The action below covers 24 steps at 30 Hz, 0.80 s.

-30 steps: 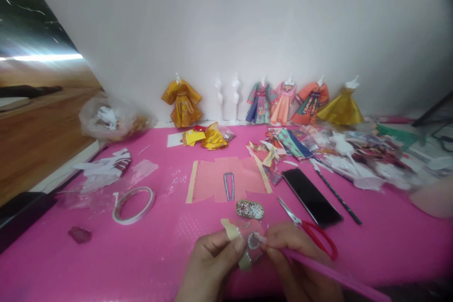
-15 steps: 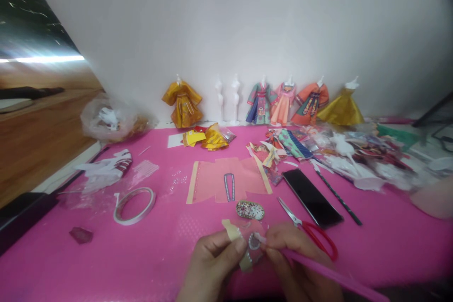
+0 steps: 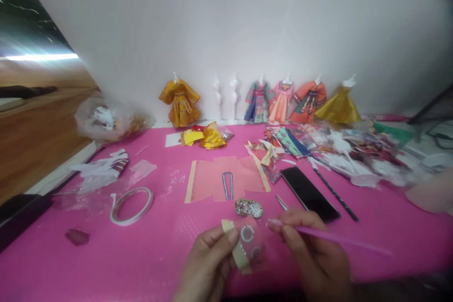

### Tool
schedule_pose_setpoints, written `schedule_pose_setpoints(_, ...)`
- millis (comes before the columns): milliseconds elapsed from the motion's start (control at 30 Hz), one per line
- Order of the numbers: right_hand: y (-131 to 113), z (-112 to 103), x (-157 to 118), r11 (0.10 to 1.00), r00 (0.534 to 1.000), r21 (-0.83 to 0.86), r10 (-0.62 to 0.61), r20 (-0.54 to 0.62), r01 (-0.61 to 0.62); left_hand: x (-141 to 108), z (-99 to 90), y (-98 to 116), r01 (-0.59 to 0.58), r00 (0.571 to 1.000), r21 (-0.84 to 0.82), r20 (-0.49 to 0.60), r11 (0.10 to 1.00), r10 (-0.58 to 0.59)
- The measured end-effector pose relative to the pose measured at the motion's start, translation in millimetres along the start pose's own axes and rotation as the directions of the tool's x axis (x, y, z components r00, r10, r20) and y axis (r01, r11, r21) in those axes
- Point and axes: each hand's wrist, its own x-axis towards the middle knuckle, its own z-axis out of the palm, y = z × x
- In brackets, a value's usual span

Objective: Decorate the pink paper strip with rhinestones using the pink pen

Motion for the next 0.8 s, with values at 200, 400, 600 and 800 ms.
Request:
schedule_pose_setpoints(200,42,-10,26,0.982,0.980,-0.078,0.177,0.096,-0.169,14,-23.0,1,-0.020,0.996,-0.034,-0.084,0.999,0.017)
schedule_pose_setpoints(400,64,-4,28,0.950,0.959,-0.227,0.249,0.137,-0.214,32,-55.3,-1,-0.001,0.981,-0.049,-0.196,0.999,-0.009)
schedule_pose_setpoints(600,69,0,29,0.930,0.949,-0.306,0.265,0.169,-0.205,33,-59.1,-3,-0.015,0.976,-0.018,-0.219,1.000,0.011)
schedule_pose_setpoints(800,78,4,32,0.916,0.948,-0.367,0.249,0.200,-0.163,32,-62.6,-3,0.024,0.983,-0.007,-0.180,1.000,-0.025)
